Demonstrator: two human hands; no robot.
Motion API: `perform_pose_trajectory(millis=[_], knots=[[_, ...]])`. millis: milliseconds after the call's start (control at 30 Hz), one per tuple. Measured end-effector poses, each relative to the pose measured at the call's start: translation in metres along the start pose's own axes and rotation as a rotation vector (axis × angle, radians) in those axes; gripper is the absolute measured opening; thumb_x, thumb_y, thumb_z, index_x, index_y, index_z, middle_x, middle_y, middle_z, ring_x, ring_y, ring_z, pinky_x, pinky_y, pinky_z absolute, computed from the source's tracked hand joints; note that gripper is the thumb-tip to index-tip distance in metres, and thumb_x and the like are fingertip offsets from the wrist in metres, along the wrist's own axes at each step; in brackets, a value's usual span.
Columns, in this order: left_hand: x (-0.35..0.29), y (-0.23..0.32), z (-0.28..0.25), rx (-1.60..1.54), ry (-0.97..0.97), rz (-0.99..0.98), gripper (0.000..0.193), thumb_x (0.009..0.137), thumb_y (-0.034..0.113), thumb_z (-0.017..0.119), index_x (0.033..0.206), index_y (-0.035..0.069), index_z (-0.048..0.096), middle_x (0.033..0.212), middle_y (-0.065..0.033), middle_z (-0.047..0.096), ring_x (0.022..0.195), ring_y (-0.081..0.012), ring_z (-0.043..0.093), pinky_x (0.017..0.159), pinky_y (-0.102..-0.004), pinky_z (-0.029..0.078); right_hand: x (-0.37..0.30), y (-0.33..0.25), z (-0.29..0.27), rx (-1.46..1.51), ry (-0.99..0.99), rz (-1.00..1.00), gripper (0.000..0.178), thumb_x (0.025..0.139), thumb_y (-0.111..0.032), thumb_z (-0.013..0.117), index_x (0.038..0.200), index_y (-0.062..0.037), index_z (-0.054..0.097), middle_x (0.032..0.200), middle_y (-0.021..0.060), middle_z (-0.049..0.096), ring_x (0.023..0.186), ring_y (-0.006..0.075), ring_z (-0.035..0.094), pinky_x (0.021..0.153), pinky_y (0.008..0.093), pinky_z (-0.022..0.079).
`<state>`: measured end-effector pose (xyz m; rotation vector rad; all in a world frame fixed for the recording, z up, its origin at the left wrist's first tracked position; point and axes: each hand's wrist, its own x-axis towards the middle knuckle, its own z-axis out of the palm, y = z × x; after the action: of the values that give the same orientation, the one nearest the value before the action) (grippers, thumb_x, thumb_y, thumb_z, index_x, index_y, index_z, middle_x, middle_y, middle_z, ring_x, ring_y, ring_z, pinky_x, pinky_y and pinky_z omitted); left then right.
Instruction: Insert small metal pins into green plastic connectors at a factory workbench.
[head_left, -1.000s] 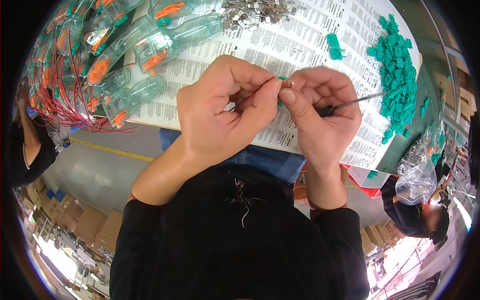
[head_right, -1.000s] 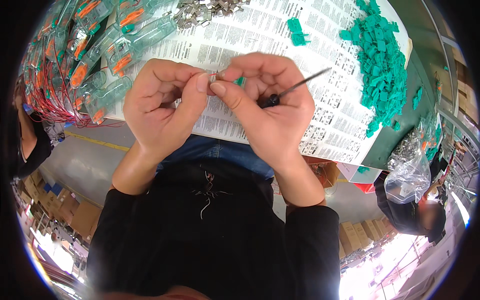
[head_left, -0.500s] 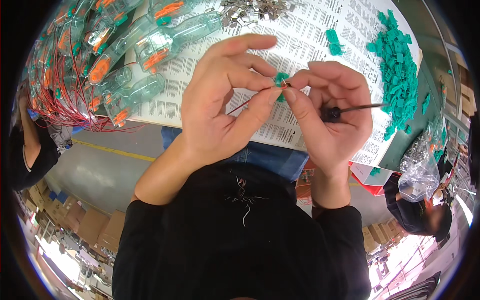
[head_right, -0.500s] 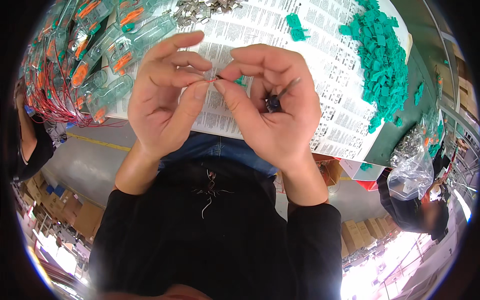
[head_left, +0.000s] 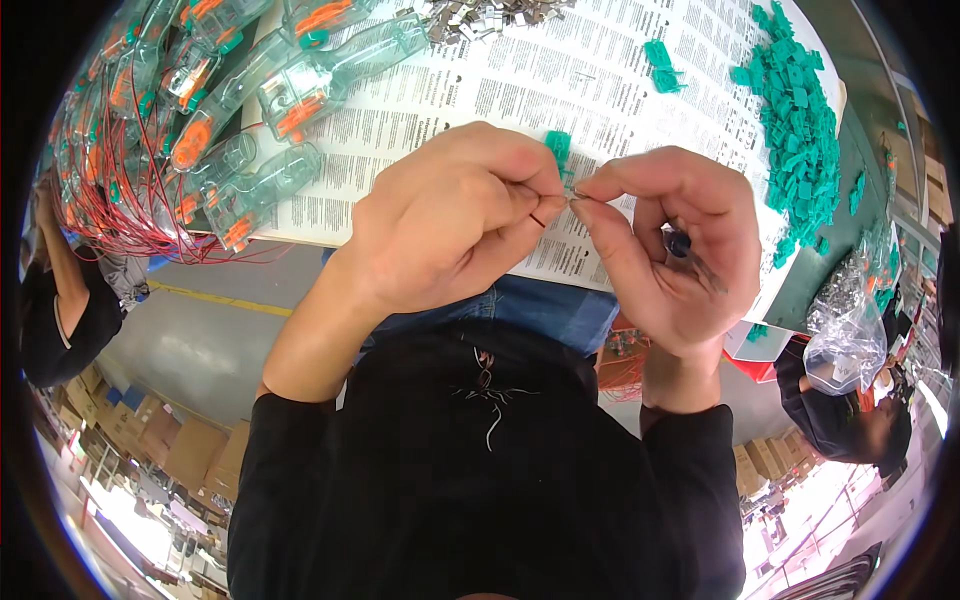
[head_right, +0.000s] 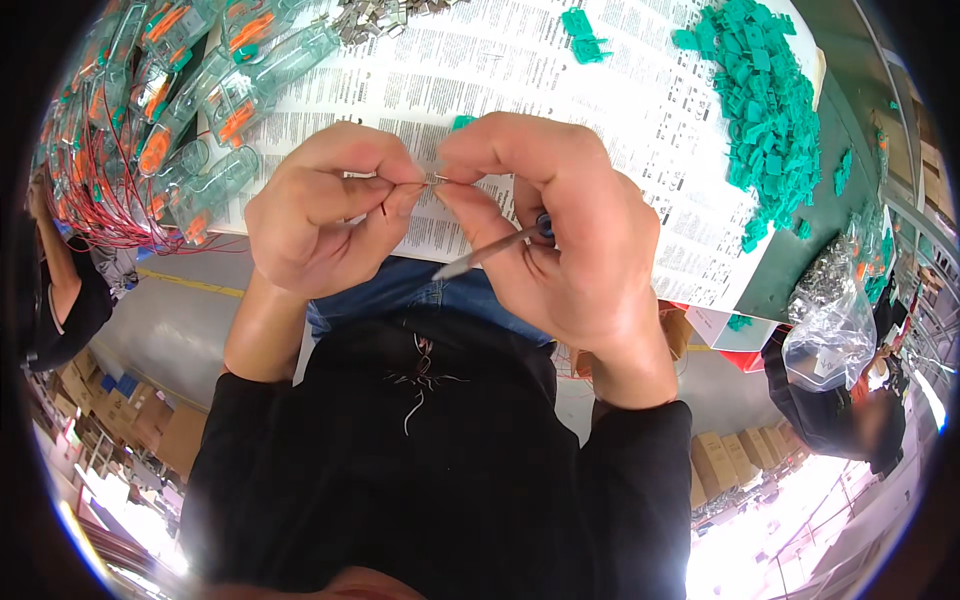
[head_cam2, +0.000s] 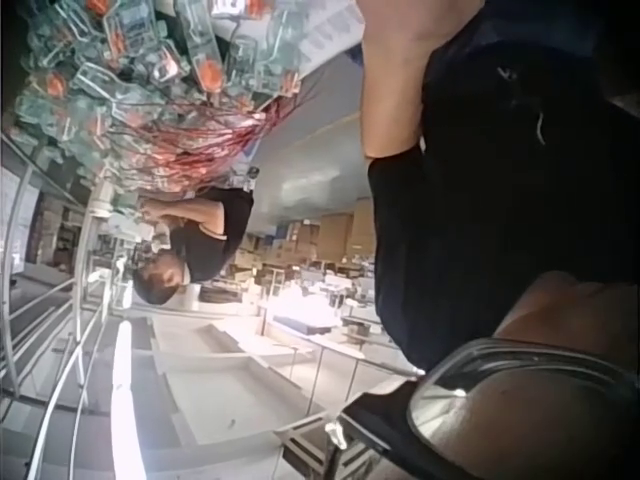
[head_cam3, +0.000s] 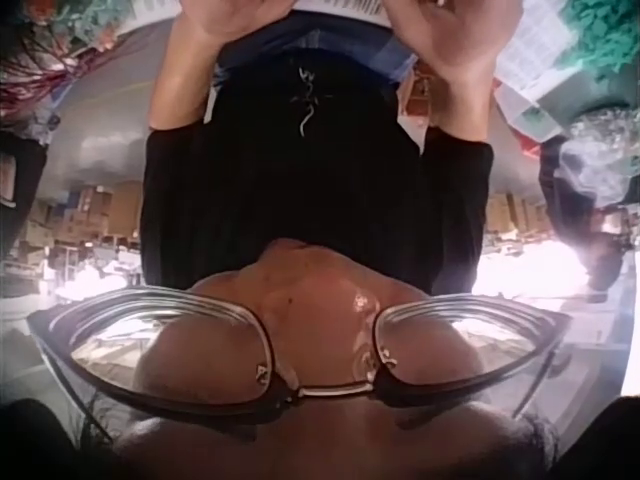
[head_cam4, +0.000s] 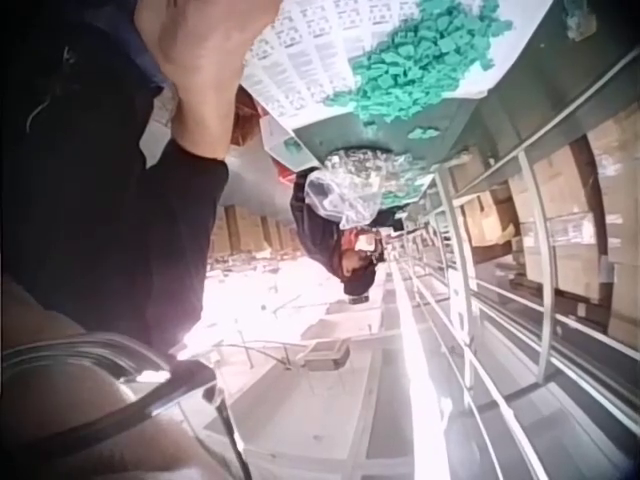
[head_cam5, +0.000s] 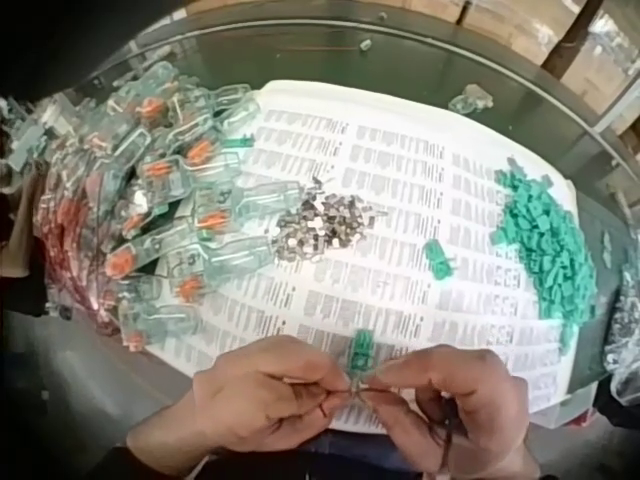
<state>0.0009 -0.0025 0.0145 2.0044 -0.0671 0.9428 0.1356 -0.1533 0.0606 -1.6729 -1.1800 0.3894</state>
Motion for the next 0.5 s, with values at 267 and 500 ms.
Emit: perform_pose_trajectory(millis=[267, 500], knots=[[-0.003, 0.022, -0.003, -0.127, -0.116, -0.487, 0.028, 0.084, -0.008, 0.078, 0.109, -0.002, 0.066, 0.093, -0.0123, 0.073, 0.081, -0.019, 0.071, 0.073, -0.0278, 0.057, -0.016, 0.016, 0.004, -0.021, -0.061, 0.023, 0.024, 0.082, 0.015, 0.074, 0.103, 0.0029, 0.072, 0.095, 0.0087, 0.072, 0.066, 0.0047, 0.051, 0.056, 0.0189, 0.037], [-0.012, 0.018, 0.004, -0.04, -0.138, -0.55, 0.026, 0.084, -0.004, 0.079, 0.108, 0.001, 0.073, 0.09, -0.0066, 0.073, 0.078, -0.0169, 0.068, 0.07, -0.0261, 0.054, -0.029, 0.021, 0.009, -0.113, -0.035, 0.046, 0.025, 0.085, 0.011, 0.073, 0.106, -0.0009, 0.072, 0.096, 0.012, 0.072, 0.081, 0.0221, 0.07, 0.069, 0.0312, 0.058]])
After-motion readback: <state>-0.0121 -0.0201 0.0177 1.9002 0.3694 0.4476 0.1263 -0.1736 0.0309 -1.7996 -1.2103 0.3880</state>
